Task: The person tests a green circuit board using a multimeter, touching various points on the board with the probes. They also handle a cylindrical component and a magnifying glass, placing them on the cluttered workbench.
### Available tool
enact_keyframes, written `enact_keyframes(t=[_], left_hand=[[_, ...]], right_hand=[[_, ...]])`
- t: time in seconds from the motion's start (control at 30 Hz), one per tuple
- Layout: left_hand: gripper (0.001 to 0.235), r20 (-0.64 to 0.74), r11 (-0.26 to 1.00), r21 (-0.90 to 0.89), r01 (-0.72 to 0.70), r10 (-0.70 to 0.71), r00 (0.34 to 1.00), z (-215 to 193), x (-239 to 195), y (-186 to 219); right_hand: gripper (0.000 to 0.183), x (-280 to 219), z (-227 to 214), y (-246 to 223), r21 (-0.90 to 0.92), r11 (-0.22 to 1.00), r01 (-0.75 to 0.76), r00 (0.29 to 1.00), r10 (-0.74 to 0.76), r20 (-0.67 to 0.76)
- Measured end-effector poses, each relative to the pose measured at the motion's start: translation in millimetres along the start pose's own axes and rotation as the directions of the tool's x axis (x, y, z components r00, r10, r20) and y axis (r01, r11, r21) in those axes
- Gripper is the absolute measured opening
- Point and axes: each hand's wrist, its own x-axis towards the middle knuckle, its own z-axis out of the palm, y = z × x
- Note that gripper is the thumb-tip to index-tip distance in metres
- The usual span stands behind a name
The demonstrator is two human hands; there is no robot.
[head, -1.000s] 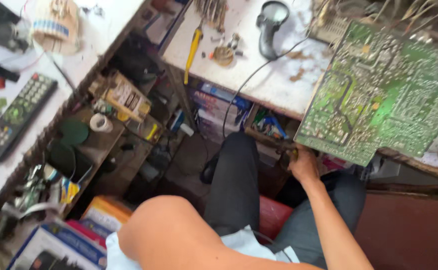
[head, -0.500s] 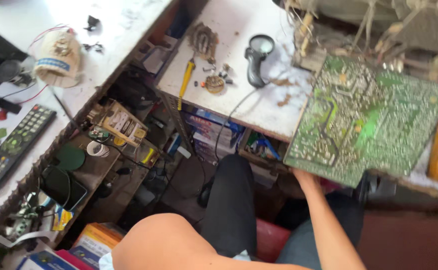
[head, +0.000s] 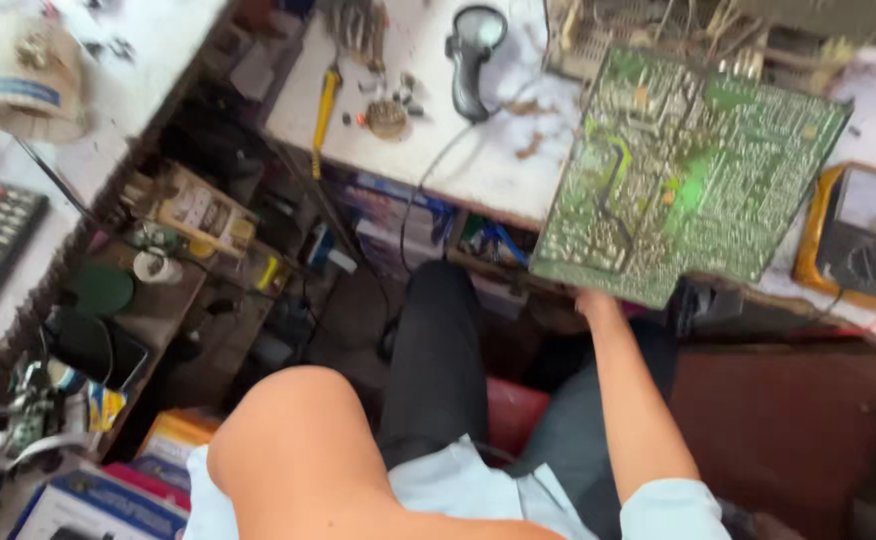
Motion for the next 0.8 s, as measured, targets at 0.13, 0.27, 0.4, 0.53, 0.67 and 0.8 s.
enact_keyframes(t=[0.13, 0.27, 0.4, 0.53, 0.67, 0.8], left_hand=[[0.009, 0.009, 1.0, 0.019, 0.011, -0.011, 1.0, -6, 3, 4], [0.01, 0.028, 0.999, 0.036, 0.017, -0.018, 0.999, -12, 6, 9], [0.011, -0.003, 0.998, 0.051, 0.021, -0.021, 1.0, -21, 13, 10], [0.012, -0.083, 0.997, 0.059, 0.049, -0.044, 0.996, -28, 23, 8], [0.013, -0.285, 0.995, 0.024, 0.102, -0.091, 0.954, -30, 29, 3], [0.014, -0.537, 0.936, -0.203, 0.289, -0.353, 0.766, -7, 29, -44]], right_hand=[[0.013, -10, -7, 13, 0.6, 0.739, -0.306, 0.952, 0.239, 0.191], [0.01, -30, -18, 38, 0.723, 0.577, -0.38, 0.924, 0.278, 0.264], [0.016, -61, -45, 50, 0.733, 0.554, -0.393, 0.915, 0.154, 0.374], [0.02, -102, -65, 39, 0.751, 0.419, -0.51, 0.846, 0.084, 0.527], [0.023, -169, -66, 23, 0.761, 0.352, -0.546, 0.827, 0.082, 0.555], [0.023, -232, -72, 1, 0.682, 0.535, -0.499, 0.831, 0.074, 0.551]])
